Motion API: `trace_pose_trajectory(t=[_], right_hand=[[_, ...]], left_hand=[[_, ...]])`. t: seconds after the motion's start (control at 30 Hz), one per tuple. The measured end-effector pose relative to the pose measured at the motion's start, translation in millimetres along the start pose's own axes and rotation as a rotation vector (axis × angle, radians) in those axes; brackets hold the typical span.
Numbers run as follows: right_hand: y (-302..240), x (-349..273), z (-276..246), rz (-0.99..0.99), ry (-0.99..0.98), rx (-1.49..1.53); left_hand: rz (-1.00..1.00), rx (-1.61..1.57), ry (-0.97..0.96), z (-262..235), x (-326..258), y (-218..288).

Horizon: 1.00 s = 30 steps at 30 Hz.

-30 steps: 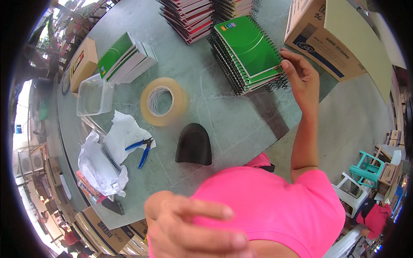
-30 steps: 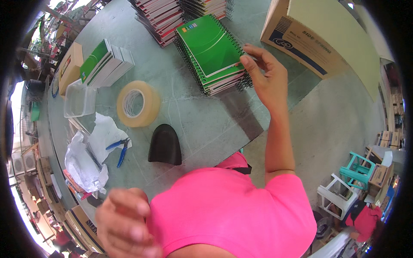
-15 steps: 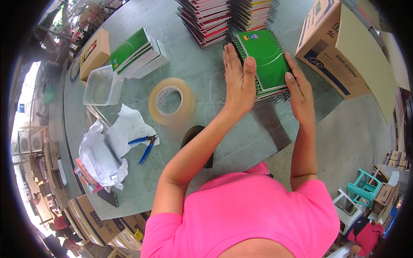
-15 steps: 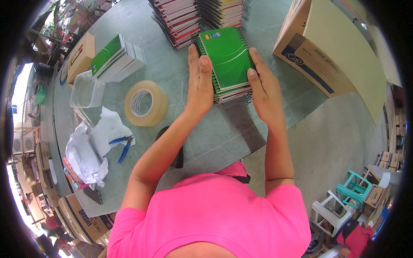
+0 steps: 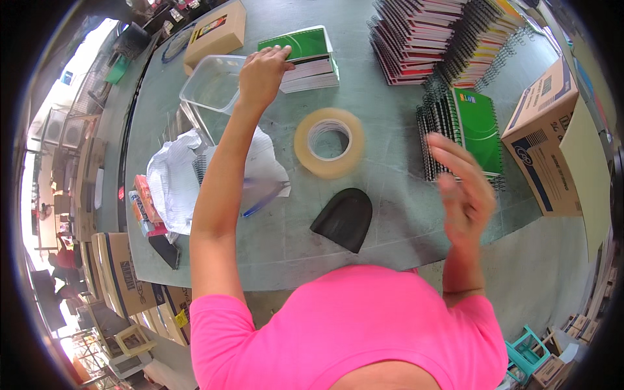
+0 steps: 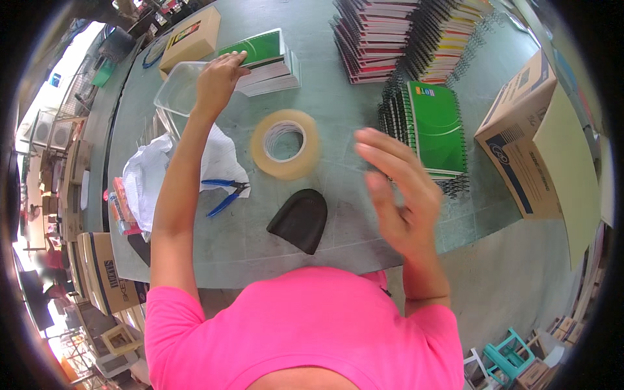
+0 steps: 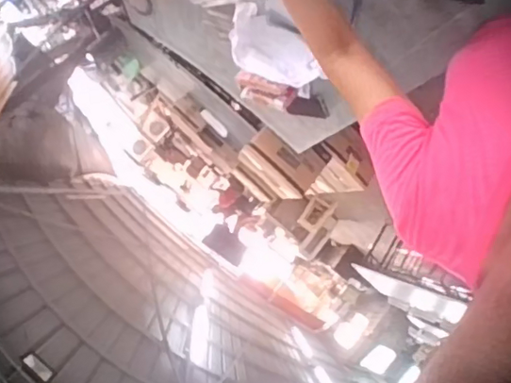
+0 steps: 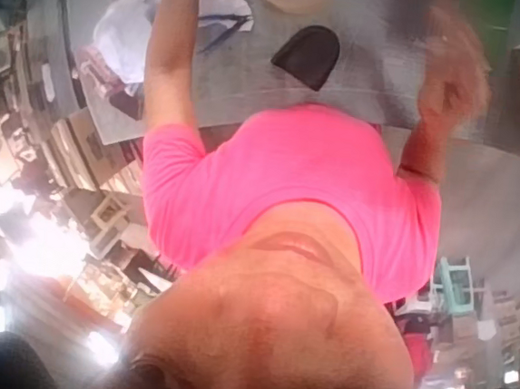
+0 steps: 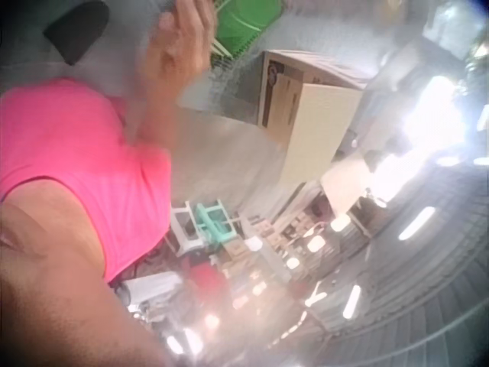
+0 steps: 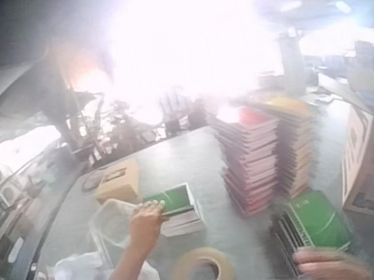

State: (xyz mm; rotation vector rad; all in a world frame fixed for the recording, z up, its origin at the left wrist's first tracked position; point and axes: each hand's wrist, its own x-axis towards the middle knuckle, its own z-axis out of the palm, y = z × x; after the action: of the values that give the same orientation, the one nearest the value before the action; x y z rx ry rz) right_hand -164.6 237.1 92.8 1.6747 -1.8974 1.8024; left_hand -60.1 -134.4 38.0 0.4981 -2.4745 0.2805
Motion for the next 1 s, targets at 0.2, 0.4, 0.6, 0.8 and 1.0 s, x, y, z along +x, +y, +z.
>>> trace_pose_trajectory(t=[0.2,0.4,0.6,0.8,1.0], right_hand=[[52.9,18.2,75.3,0.241,-0.089,0.281],[82.0,60.3,113.7,0.513,0.190,0.747],[92.8,56.5,118.5,0.629,-0.199,0.597],[106.4,44.5,110.9,0.879,-0.062,0.998],[102.6,-11.5,92.7,0.994,-0.059,1.029]], left_hand=[[-0.149,-0.153,0.001,-35.7,-0.3,20.3],[-0.666,-1.314,0.062,-66.2,-47.6,98.4],[-0.780,-1.539,0.044,-47.8,-91.1,101.7],[-0.265,-0.394,0.195,-42.1,-17.8,28.1],[-0.103,-0.237,-0.455,-21.9,37.9,-12.2]])
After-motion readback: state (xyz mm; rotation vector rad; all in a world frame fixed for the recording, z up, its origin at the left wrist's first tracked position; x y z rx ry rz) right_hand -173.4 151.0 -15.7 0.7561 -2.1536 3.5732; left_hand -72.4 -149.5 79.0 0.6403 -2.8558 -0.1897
